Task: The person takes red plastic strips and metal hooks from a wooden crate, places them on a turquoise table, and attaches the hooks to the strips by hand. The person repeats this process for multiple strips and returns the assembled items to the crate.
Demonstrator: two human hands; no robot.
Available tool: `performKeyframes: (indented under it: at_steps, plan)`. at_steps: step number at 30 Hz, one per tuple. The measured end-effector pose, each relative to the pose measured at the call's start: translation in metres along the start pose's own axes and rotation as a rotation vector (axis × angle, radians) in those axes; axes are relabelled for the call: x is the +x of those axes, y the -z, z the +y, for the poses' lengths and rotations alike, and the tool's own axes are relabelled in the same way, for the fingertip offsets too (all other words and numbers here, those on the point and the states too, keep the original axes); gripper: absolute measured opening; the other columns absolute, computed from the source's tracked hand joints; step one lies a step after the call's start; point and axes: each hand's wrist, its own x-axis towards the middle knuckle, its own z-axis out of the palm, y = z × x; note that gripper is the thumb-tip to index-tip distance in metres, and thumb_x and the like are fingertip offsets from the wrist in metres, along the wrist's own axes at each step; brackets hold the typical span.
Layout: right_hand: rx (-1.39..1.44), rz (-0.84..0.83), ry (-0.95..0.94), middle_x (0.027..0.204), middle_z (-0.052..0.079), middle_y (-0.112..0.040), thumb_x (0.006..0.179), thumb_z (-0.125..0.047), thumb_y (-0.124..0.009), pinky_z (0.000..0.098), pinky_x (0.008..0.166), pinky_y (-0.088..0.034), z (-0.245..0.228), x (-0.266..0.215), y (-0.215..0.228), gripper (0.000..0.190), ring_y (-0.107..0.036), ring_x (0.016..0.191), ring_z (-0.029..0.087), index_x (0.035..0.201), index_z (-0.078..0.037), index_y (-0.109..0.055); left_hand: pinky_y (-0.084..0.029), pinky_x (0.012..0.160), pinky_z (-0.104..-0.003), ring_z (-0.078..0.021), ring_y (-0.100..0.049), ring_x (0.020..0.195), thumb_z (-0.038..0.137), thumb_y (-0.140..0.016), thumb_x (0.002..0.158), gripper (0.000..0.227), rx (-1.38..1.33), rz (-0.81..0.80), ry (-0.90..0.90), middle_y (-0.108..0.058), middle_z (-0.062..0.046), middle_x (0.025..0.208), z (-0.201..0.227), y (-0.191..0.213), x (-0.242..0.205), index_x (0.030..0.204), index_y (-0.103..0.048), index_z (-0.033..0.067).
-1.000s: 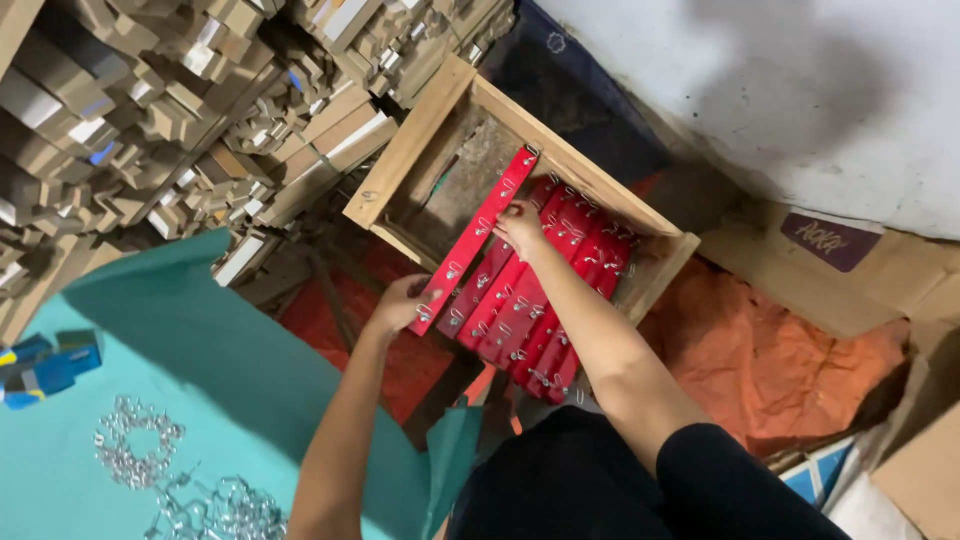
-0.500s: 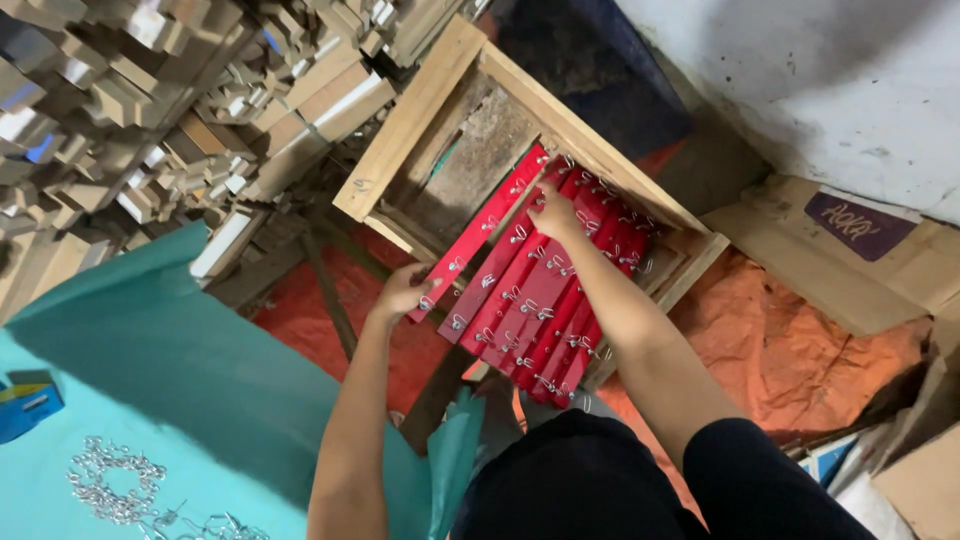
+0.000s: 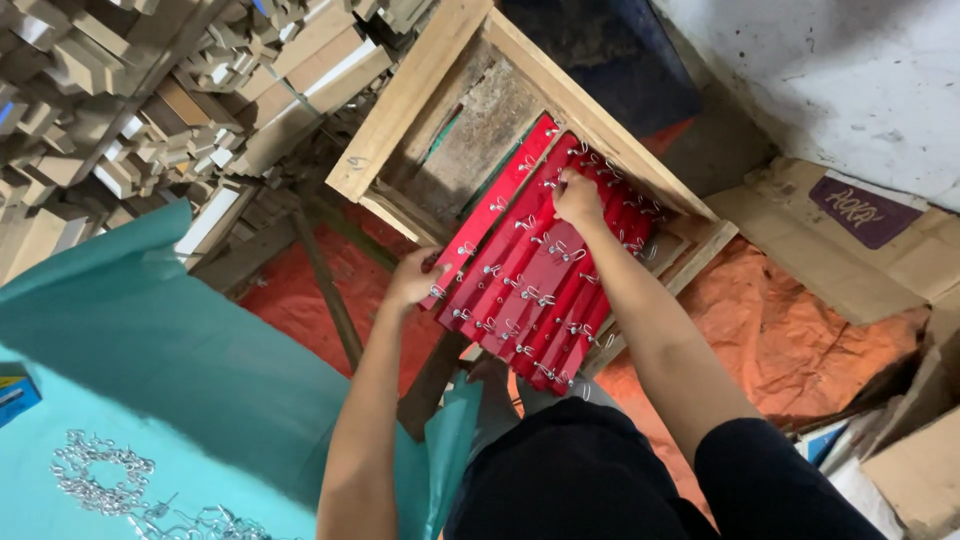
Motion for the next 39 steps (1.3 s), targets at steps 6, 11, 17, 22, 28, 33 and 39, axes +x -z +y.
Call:
performKeyframes:
  at_steps: [6,11,17,22,28,33,39]
  plan:
    - [0.006,-0.004,0.030,0.082,0.011,-0.078,0.099,-0.028,-0.052,0.0368,0.078,-0.064,-0.001,-0.005,0.003,0.030,-0.076,0.066,0.022,0.124,-0.019,-0.066,-0.053,0.101,-0.046,-0.0392,-0.064,0.122,0.026,-0.073,0.090,0.046,0.032,-0.010,-0.046,-0.071,-0.020,0.126,-0.008,-0.007,0.007,0.134,-0.069,0.0119]
    - [-0.071,-0.070,0.007,0.086,0.012,-0.078,0.100,-0.026,-0.048,0.0401,0.081,-0.063,-0.017,-0.020,0.021,0.032,-0.076,0.064,0.022,0.122,-0.014,-0.066,-0.053,0.102,-0.042,-0.0293,-0.065,0.123,0.029,-0.072,0.091,0.046,0.032,-0.038,-0.047,-0.072,-0.012,0.126,-0.018,-0.022,0.011,0.135,-0.069,0.0181]
    - [-0.130,-0.109,-0.009,0.086,0.012,-0.077,0.100,-0.027,-0.043,0.0455,0.084,-0.063,-0.018,-0.004,0.011,0.036,-0.076,0.062,0.022,0.126,-0.011,-0.061,-0.052,0.102,-0.049,-0.0410,-0.063,0.123,0.026,-0.070,0.093,0.049,-0.014,-0.065,-0.083,-0.069,-0.024,0.128,0.005,-0.011,-0.006,0.138,-0.064,0.0073]
    - [-0.182,-0.110,-0.026,0.075,0.010,-0.075,0.101,-0.028,-0.042,0.0503,0.086,-0.061,-0.023,0.004,0.006,0.040,-0.077,0.067,0.027,0.134,-0.010,-0.057,-0.043,0.114,-0.050,-0.0395,-0.054,0.135,0.030,-0.075,0.090,0.064,-0.017,-0.127,-0.043,-0.061,-0.022,0.142,0.051,0.009,-0.044,0.148,-0.054,0.0119]
    - [-0.219,-0.119,-0.084,0.065,0.004,-0.073,0.103,-0.034,-0.039,0.0544,0.088,-0.059,-0.017,0.010,0.002,0.046,-0.077,0.076,0.030,0.142,-0.015,-0.053,-0.035,0.121,-0.050,-0.0397,-0.046,0.142,0.025,-0.078,0.088,0.070,-0.055,-0.129,-0.135,-0.054,-0.023,0.149,0.040,-0.002,-0.037,0.151,-0.052,0.0086]
    - [-0.213,-0.105,-0.108,0.063,0.003,-0.073,0.104,-0.035,-0.039,0.0546,0.090,-0.058,-0.020,0.006,0.004,0.043,-0.077,0.074,0.027,0.141,-0.019,-0.053,-0.032,0.123,-0.047,-0.0370,-0.045,0.143,0.029,-0.082,0.086,0.076,0.013,-0.155,-0.180,-0.053,-0.020,0.152,0.022,-0.007,-0.024,0.152,-0.051,0.0069]
    - [-0.210,-0.053,0.040,0.151,0.031,-0.041,0.103,-0.037,-0.047,0.0600,0.106,-0.050,-0.050,-0.054,0.025,0.059,-0.060,0.124,0.052,0.149,-0.003,-0.032,-0.034,0.122,-0.054,-0.0451,-0.045,0.141,0.043,-0.074,0.093,0.079,0.208,-0.186,-0.253,-0.053,-0.026,0.150,0.021,-0.004,-0.017,0.158,-0.041,0.0139]
